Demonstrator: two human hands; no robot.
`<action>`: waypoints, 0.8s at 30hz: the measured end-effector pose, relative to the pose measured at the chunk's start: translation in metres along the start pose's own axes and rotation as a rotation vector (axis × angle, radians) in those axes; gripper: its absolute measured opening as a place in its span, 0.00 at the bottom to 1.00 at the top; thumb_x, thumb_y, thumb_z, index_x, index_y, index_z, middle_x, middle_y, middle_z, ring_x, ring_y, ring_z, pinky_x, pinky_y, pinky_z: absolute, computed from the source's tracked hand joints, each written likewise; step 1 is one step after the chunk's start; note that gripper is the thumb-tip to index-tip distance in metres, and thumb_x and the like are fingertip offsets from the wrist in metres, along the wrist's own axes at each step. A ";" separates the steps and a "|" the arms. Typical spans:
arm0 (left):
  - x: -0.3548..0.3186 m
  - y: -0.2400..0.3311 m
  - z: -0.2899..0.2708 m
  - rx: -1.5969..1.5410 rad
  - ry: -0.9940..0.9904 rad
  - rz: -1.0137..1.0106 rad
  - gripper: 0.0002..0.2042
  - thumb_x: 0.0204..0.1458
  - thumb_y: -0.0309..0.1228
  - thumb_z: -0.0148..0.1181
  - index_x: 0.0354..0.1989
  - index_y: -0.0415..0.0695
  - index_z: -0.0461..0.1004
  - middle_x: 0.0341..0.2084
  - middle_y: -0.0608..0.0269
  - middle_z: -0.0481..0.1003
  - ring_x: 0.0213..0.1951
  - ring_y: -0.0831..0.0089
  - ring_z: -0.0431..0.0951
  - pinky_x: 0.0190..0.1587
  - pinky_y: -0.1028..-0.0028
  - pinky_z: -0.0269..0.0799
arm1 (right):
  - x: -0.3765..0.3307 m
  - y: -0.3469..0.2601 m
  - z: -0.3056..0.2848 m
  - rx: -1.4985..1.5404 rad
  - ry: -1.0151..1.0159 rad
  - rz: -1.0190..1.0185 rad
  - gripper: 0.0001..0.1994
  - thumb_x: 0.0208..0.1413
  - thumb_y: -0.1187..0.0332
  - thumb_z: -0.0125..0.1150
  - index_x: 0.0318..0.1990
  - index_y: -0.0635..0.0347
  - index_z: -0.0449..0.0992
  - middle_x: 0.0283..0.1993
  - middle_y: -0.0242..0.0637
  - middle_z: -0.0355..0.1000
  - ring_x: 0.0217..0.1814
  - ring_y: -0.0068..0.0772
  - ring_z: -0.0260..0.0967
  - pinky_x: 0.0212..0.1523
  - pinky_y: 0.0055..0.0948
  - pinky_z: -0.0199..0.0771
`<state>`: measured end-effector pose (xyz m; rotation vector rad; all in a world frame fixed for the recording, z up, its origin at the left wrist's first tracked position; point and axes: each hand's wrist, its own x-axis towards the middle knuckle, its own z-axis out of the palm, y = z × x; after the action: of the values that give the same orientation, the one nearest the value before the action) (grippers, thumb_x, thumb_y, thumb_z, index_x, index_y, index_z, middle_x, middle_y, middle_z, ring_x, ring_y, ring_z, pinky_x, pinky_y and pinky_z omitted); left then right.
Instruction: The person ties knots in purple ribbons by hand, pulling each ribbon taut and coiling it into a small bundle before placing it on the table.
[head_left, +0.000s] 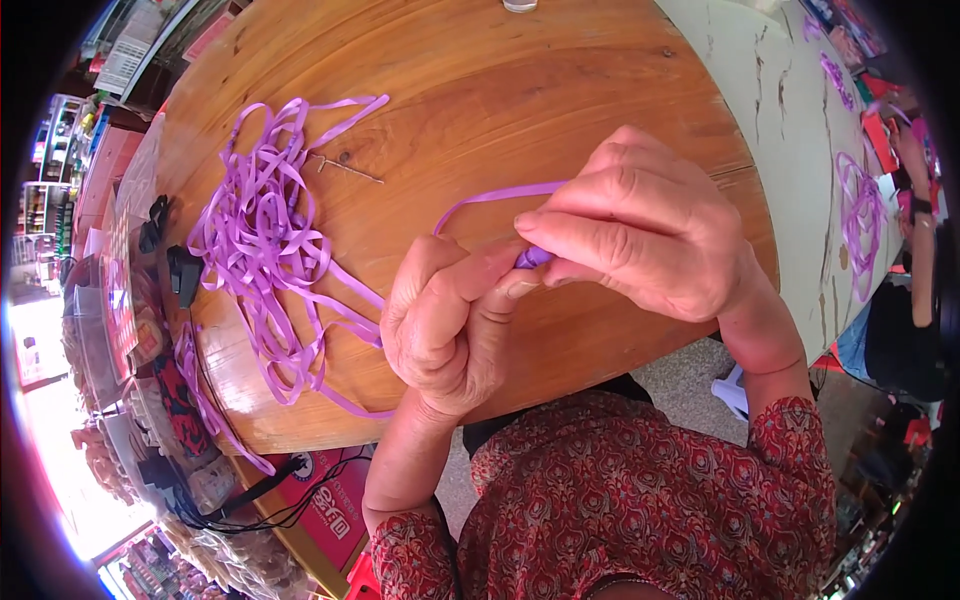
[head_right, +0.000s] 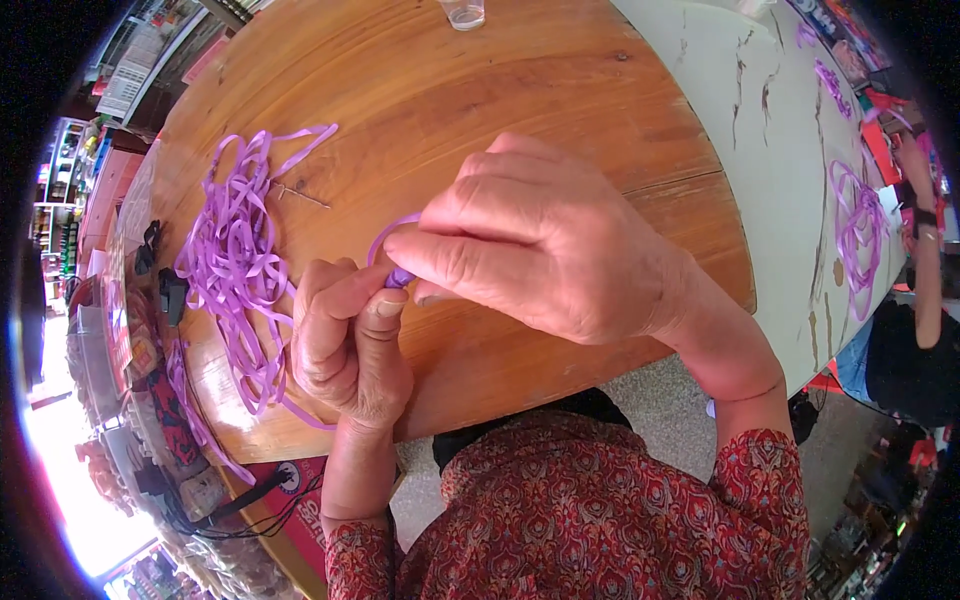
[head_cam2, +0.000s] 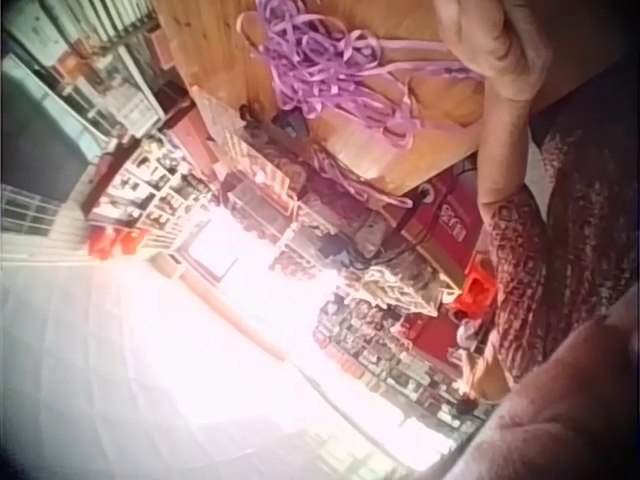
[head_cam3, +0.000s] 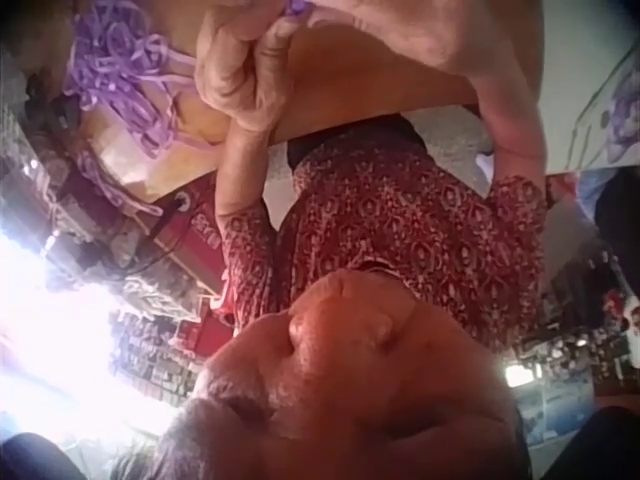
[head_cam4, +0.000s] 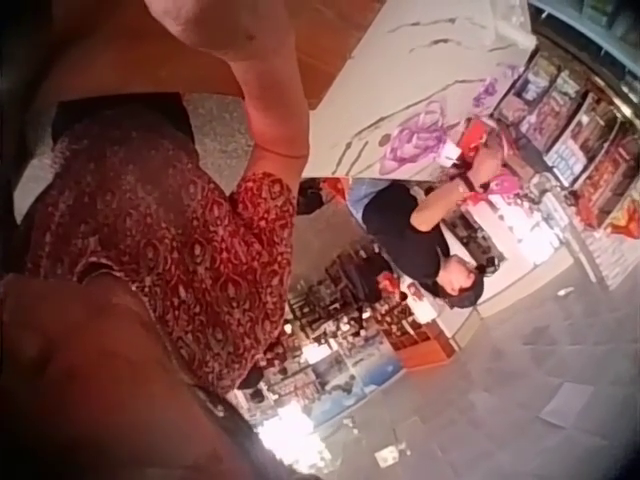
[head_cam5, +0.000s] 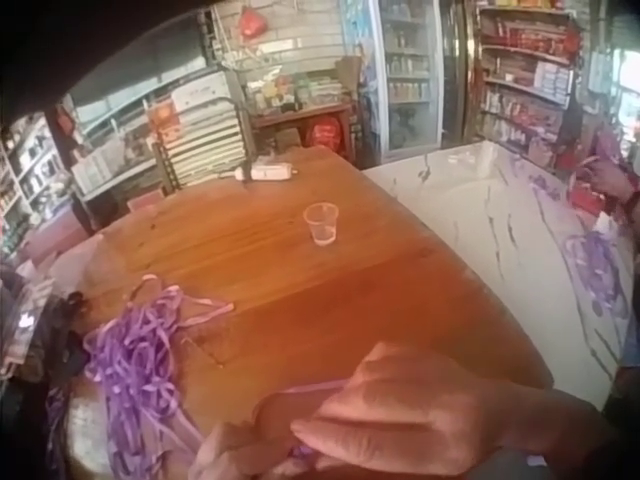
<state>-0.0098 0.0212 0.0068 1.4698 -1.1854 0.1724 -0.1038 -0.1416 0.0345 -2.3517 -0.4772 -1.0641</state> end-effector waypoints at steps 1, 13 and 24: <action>0.001 0.000 0.000 0.000 0.000 0.000 0.10 0.41 0.24 0.68 0.32 0.37 0.75 0.23 0.60 0.74 0.20 0.73 0.66 0.22 0.77 0.61 | 0.000 -0.001 0.000 -0.035 0.000 -0.007 0.17 0.33 0.69 0.69 0.35 0.66 0.79 0.29 0.35 0.72 0.24 0.28 0.66 0.24 0.25 0.62; 0.003 -0.001 0.000 0.038 -0.090 0.207 0.12 0.32 0.24 0.70 0.29 0.38 0.77 0.15 0.68 0.63 0.16 0.76 0.63 0.16 0.75 0.56 | 0.003 -0.006 -0.013 0.202 -0.199 0.170 0.09 0.38 0.70 0.67 0.26 0.63 0.74 0.23 0.32 0.65 0.23 0.32 0.59 0.22 0.29 0.59; -0.003 -0.002 -0.001 0.153 -0.180 0.428 0.18 0.21 0.25 0.68 0.28 0.37 0.77 0.20 0.70 0.63 0.16 0.79 0.61 0.16 0.78 0.53 | -0.006 0.001 -0.018 0.918 -0.450 0.665 0.07 0.51 0.70 0.62 0.27 0.64 0.75 0.22 0.34 0.68 0.23 0.27 0.64 0.25 0.26 0.61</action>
<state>-0.0092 0.0230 0.0042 1.3653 -1.6575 0.4369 -0.1183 -0.1536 0.0397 -1.6639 -0.2175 0.0394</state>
